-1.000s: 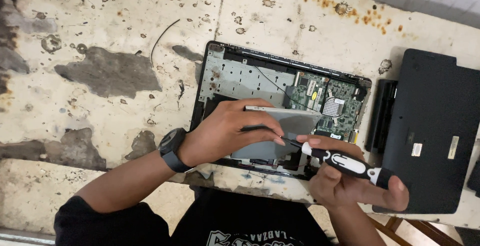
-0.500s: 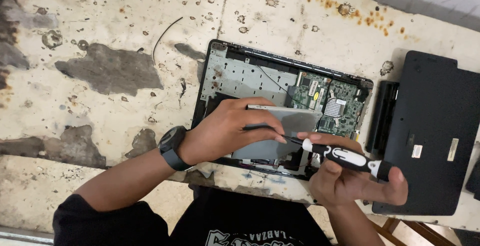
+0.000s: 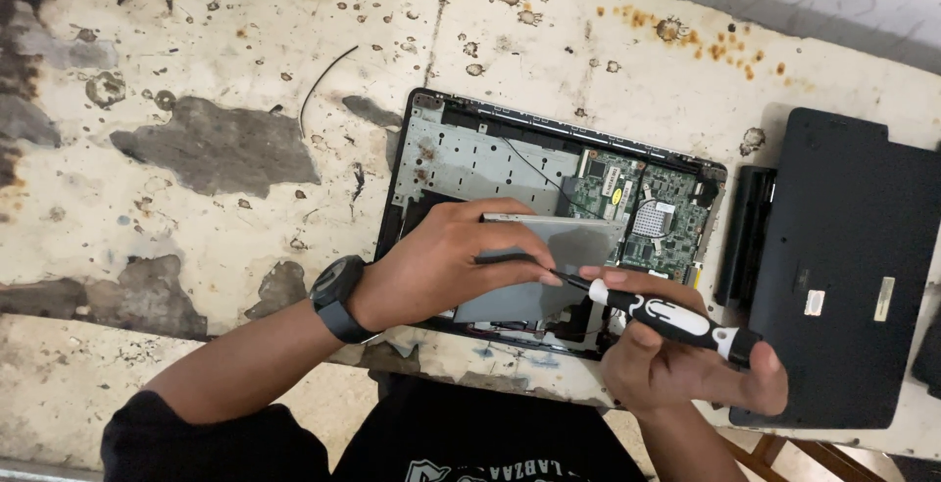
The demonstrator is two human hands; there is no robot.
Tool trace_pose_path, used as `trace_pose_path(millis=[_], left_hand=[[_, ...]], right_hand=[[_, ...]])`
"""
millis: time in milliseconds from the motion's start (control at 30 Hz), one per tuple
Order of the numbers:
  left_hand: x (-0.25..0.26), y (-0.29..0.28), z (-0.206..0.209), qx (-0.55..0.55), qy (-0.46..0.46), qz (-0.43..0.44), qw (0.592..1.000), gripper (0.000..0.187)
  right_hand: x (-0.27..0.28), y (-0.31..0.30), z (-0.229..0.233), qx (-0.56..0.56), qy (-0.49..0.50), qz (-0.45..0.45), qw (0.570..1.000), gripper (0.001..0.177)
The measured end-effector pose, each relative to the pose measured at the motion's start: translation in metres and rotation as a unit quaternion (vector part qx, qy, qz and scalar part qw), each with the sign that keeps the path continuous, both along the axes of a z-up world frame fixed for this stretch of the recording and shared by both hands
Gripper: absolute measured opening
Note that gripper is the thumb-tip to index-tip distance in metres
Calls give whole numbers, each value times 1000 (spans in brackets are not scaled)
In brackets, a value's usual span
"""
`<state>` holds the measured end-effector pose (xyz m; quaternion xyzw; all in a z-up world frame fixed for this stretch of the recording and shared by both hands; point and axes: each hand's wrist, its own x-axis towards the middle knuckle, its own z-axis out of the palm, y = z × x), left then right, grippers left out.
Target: The person removes an optical drive from a disassembled laptop using a screwdriver. They then insert a new optical drive into the laptop's drive bay and secure it by tightening screws with the screwdriver.
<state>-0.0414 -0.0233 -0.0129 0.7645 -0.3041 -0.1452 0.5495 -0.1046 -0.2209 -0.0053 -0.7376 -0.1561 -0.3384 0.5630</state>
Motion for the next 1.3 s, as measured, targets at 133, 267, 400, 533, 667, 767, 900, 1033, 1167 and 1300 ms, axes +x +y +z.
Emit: trace_pose_path(millis=[133,267,400,533,667,767,900,1033,1167,1300], left_hand=[[0,0,1,3,3,-4,1000,9],[1,-1,-4,0,-8,-3,1000,9],[0,0,-3,-10,-12,-10,1000,9],[-1,1,-7,-20,-24,-16,999,10],[0,0,-7,-5,-16,-12,1000,9],[-1,0,-7,-15,-16,-11,1000,9],[-1,-1,-8,-9,-36,-4,999,9],[-1,-1,-7,-11,-37,-6,999,9],[-2,0,-5,-16,-30,-6,999,10],[-2,-1,-6,-17,-38,-1,999,10]], right_hand=[[0,-1,-1,-15,4,-9,1000,56],[-3,0,-2,12,2,5,1000,55],[-35,-42,-32,135,213,66,966,30],[-26,-27,-12,206,206,157,944,23],[0,-3,11,-59,-4,84,995,83],[-7,-4,2,-8,26,77,997,90],[-12,-5,7,-22,57,56,997,87],[-10,-5,3,-49,36,53,997,89],[-7,-2,-1,-22,18,23,999,93],[-10,-2,-7,23,24,26,999,98]])
